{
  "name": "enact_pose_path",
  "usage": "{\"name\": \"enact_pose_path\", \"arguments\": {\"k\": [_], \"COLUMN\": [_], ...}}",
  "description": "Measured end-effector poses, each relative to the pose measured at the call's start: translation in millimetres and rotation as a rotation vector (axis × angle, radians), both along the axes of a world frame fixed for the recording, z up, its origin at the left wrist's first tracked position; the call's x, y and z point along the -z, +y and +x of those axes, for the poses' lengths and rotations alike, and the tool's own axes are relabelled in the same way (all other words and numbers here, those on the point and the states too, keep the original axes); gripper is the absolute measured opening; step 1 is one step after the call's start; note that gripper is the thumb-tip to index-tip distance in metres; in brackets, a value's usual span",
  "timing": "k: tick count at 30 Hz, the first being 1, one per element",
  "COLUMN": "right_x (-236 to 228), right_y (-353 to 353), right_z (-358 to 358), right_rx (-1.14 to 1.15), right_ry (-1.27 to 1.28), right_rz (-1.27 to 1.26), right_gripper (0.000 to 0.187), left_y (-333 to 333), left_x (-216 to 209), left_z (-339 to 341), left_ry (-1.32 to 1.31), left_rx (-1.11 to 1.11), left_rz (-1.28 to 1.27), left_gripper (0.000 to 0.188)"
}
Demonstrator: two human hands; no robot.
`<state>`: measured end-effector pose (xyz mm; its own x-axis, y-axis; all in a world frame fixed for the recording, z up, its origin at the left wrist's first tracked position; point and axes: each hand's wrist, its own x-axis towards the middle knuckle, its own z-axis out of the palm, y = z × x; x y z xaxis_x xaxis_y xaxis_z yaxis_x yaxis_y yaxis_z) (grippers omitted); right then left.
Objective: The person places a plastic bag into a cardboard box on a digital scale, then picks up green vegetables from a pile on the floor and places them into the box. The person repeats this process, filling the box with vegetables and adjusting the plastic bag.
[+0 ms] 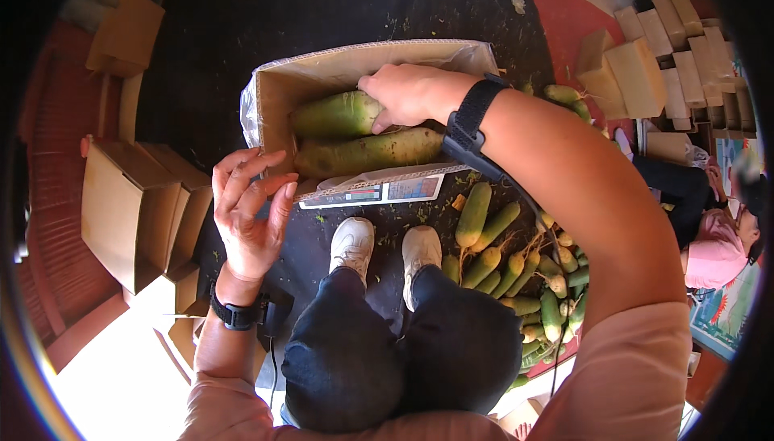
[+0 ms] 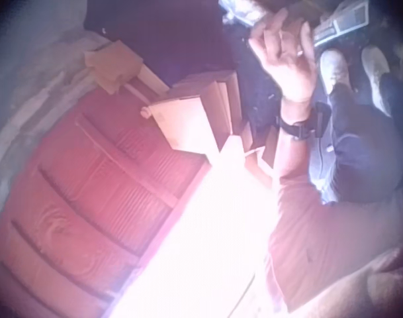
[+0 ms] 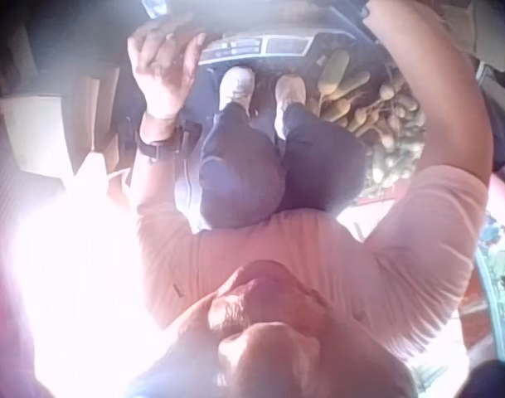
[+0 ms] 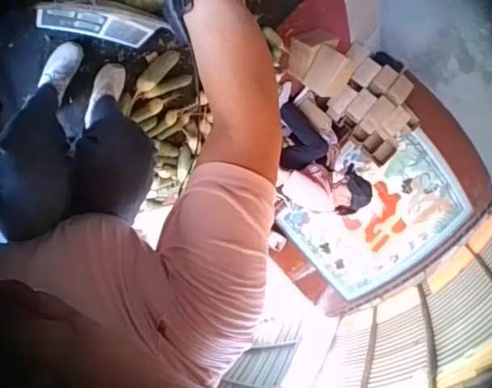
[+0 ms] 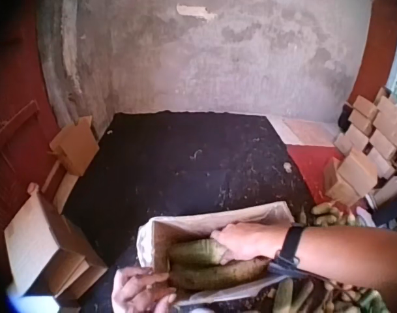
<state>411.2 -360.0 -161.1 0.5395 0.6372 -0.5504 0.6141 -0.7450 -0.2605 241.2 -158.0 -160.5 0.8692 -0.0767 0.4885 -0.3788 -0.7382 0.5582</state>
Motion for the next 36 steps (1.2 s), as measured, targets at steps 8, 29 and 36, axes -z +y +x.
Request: {"name": "enact_pose_path", "arguments": {"k": [8,29,36], "right_x": [-5.1,-77.2,-2.9], "right_y": [-0.8,-47.6,-25.0], "right_z": [-0.2,-0.5,-3.4], "right_rx": [-0.018,0.018,-0.060], "right_ry": [-0.058,0.005,0.039], "right_rz": [-0.074,-0.022,0.100], "right_gripper": [0.053,0.022,0.045], "left_y": [-3.2,0.9,1.7], "left_x": [-0.2,1.2,-0.1], "left_z": [2.4,-0.2,3.7], "left_ry": [-0.016,0.064,0.085], "left_rx": [-0.015,-0.007,0.014], "left_rz": [0.075,0.149,0.146], "left_gripper": [0.009,0.010,0.009]}}
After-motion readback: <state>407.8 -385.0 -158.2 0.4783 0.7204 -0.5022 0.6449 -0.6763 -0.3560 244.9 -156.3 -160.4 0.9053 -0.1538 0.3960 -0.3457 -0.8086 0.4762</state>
